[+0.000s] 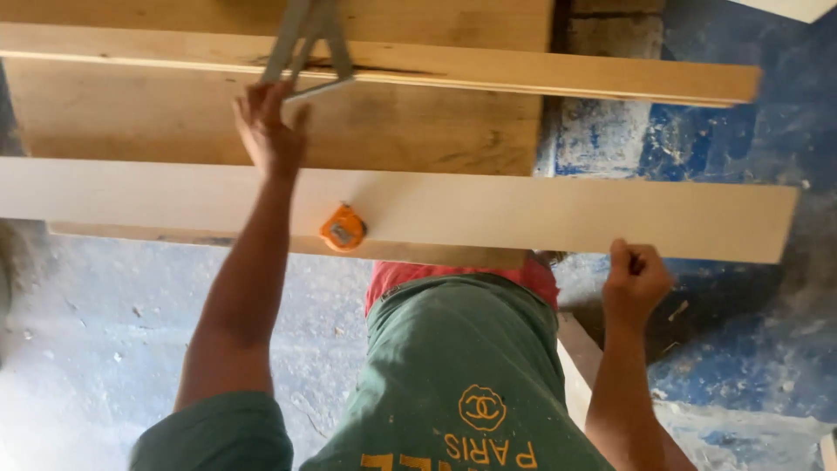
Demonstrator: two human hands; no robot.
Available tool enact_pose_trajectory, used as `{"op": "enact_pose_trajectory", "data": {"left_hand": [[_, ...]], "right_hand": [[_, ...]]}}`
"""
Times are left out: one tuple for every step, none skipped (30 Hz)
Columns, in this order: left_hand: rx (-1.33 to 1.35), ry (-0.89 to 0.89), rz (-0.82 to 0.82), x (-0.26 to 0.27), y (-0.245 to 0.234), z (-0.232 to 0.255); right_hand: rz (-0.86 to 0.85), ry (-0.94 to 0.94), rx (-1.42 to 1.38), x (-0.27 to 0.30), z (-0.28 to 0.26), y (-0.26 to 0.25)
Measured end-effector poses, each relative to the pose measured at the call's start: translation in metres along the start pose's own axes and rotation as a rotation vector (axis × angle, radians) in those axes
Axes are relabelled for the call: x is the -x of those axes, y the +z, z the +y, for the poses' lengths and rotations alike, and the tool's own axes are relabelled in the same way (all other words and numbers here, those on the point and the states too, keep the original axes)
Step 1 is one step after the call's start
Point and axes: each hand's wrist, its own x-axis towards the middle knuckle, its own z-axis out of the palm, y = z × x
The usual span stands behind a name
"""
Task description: Measuring and marking a wooden board using a tape measure and a speed square in a workshop environment.
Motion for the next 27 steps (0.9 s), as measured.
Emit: {"op": "enact_pose_trajectory", "data": {"left_hand": [[0.047, -0.050, -0.015, 0.017, 0.000, -0.002], [0.096, -0.099, -0.031, 0.035, 0.000, -0.001], [0.093, -0.105, -0.037, 0.065, -0.016, 0.014], [0.228, -0.136, -0.139, 0.096, -0.033, 0.032], [0.355, -0.160, -0.228, 0.119, -0.048, 0.046], [0.344, -0.161, -0.220, 0.122, -0.055, 0.055], [0.343, -0.222, -0.305, 0.131, -0.065, 0.066], [0.343, -0.285, -0.389, 0.140, -0.074, 0.079], [0.332, -0.298, -0.376, 0.142, -0.072, 0.078], [0.310, -0.298, -0.377, 0.143, -0.069, 0.079], [0.293, -0.295, -0.380, 0.145, -0.066, 0.082], [0.287, -0.305, -0.370, 0.143, -0.072, 0.085], [0.378, -0.369, -0.440, 0.140, -0.077, 0.088], [0.471, -0.432, -0.508, 0.136, -0.082, 0.091], [0.466, -0.436, -0.502, 0.128, -0.095, 0.101], [0.654, -0.508, -0.591, 0.119, -0.107, 0.111], [0.843, -0.583, -0.680, 0.113, -0.120, 0.124], [0.840, -0.591, -0.675, 0.119, -0.123, 0.134], [0.952, -0.694, -0.712, 0.120, -0.124, 0.141], [1.064, -0.797, -0.747, 0.119, -0.124, 0.147], [1.056, -0.801, -0.737, 0.121, -0.125, 0.152], [1.166, -0.849, -0.699, 0.122, -0.126, 0.156], [1.273, -0.901, -0.645, 0.124, -0.127, 0.158], [1.263, -0.910, -0.620, 0.123, -0.132, 0.157], [1.236, -0.904, -0.618, 0.124, -0.139, 0.156], [1.208, -0.898, -0.617, 0.125, -0.146, 0.155], [1.208, -0.914, -0.605, 0.132, -0.150, 0.151]], "right_hand": [[-0.023, 0.026, -0.032, 0.014, -0.018, 0.016], [-0.046, 0.053, -0.063, 0.028, -0.034, 0.029], [-0.054, 0.055, -0.060, 0.040, -0.049, 0.040], [-0.115, 0.053, -0.078, 0.053, -0.063, 0.050], [-0.174, 0.041, -0.109, 0.060, -0.078, 0.066], [-0.178, 0.034, -0.120, 0.063, -0.087, 0.077], [-0.234, 0.031, -0.162, 0.066, -0.095, 0.084], [-0.290, 0.029, -0.204, 0.070, -0.102, 0.091], [-0.304, 0.015, -0.210, 0.068, -0.104, 0.101], [-0.348, -0.005, -0.164, 0.067, -0.105, 0.110], [-0.387, -0.022, -0.115, 0.066, -0.104, 0.116], [-0.396, -0.035, -0.117, 0.063, -0.118, 0.118], [-0.447, -0.021, -0.153, 0.060, -0.132, 0.120], [-0.499, -0.007, -0.187, 0.056, -0.145, 0.122], [-0.503, -0.014, -0.191, 0.054, -0.157, 0.127], [-0.602, 0.006, -0.247, 0.051, -0.168, 0.132], [-0.705, 0.029, -0.301, 0.051, -0.178, 0.134], [-0.714, 0.025, -0.302, 0.053, -0.183, 0.132], [-0.842, 0.006, -0.355, 0.052, -0.191, 0.134], [-0.971, -0.016, -0.407, 0.049, -0.199, 0.137], [-0.979, -0.024, -0.414, 0.049, -0.187, 0.143], [-1.066, -0.027, -0.458, 0.049, -0.177, 0.150], [-1.164, -0.039, -0.501, 0.047, -0.168, 0.160], [-1.184, -0.057, -0.506, 0.046, -0.169, 0.164], [-1.198, 0.001, -0.588, 0.047, -0.170, 0.167], [-1.212, 0.060, -0.668, 0.049, -0.171, 0.171], [-1.230, 0.059, -0.662, 0.053, -0.178, 0.173]]}}
